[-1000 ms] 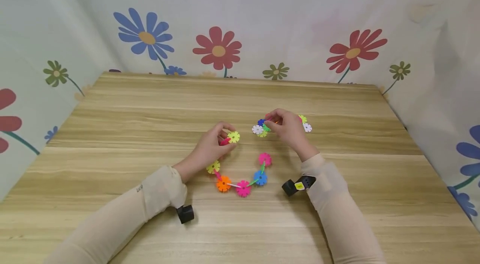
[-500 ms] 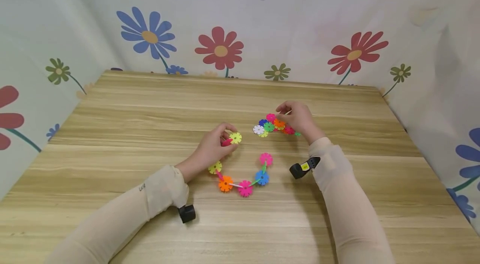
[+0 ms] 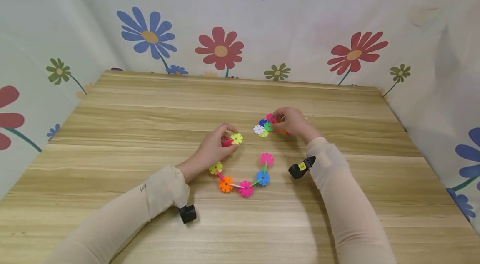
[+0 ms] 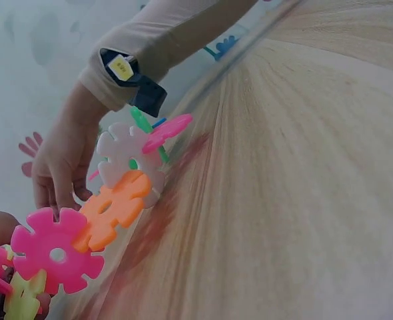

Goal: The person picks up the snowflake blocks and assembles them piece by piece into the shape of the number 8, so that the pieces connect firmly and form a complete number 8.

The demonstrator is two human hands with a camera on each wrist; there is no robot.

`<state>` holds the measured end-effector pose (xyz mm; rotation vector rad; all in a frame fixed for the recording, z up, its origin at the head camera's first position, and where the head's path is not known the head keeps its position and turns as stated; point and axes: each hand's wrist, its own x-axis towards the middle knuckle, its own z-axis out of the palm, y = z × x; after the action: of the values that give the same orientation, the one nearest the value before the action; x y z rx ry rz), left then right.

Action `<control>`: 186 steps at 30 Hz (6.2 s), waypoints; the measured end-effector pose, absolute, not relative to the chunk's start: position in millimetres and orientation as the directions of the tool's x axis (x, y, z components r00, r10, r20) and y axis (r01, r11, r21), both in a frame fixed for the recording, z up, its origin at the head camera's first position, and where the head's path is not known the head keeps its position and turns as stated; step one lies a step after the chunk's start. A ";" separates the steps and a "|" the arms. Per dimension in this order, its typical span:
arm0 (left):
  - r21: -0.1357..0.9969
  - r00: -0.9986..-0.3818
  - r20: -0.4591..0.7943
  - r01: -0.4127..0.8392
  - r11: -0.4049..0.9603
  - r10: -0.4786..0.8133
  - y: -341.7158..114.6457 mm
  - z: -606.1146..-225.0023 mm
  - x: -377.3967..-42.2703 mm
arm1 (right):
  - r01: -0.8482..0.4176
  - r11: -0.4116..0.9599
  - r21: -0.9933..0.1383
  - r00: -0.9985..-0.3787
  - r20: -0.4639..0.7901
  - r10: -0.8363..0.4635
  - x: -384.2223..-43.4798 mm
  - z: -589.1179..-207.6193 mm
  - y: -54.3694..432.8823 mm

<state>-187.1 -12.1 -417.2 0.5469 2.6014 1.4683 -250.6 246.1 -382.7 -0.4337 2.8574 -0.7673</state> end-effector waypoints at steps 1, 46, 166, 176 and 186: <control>0.845 -0.930 0.084 0.256 0.469 0.358 -12.4 -417.0 -187.0 | -0.250 0.828 -0.503 -0.943 -0.067 -0.326 -250.6 -384.0 244.7; 0.842 -0.931 0.060 0.241 0.483 0.359 -13.0 -417.6 -186.0 | -0.294 0.664 -0.688 -0.946 0.109 -0.306 -194.3 -377.0 218.5; 0.926 -0.914 -0.003 0.150 0.345 0.405 -13.6 -420.9 -185.2 | -0.291 0.821 -0.491 -0.942 -0.004 -0.336 -240.4 -397.5 211.3; 0.919 -0.912 -0.003 0.158 0.360 0.410 -13.7 -423.8 -186.6 | -0.187 0.741 -0.645 -0.951 -0.069 -0.300 -232.3 -391.8 211.8; 0.897 -0.914 0.001 0.180 0.403 0.406 -11.4 -420.4 -183.8 | -0.167 0.603 -0.780 -0.923 -0.092 -0.374 -211.0 -384.7 209.1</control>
<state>-183.8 -11.4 -420.4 0.5195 2.4414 1.5205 -211.0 209.1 -384.7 -0.4450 2.5854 -1.2209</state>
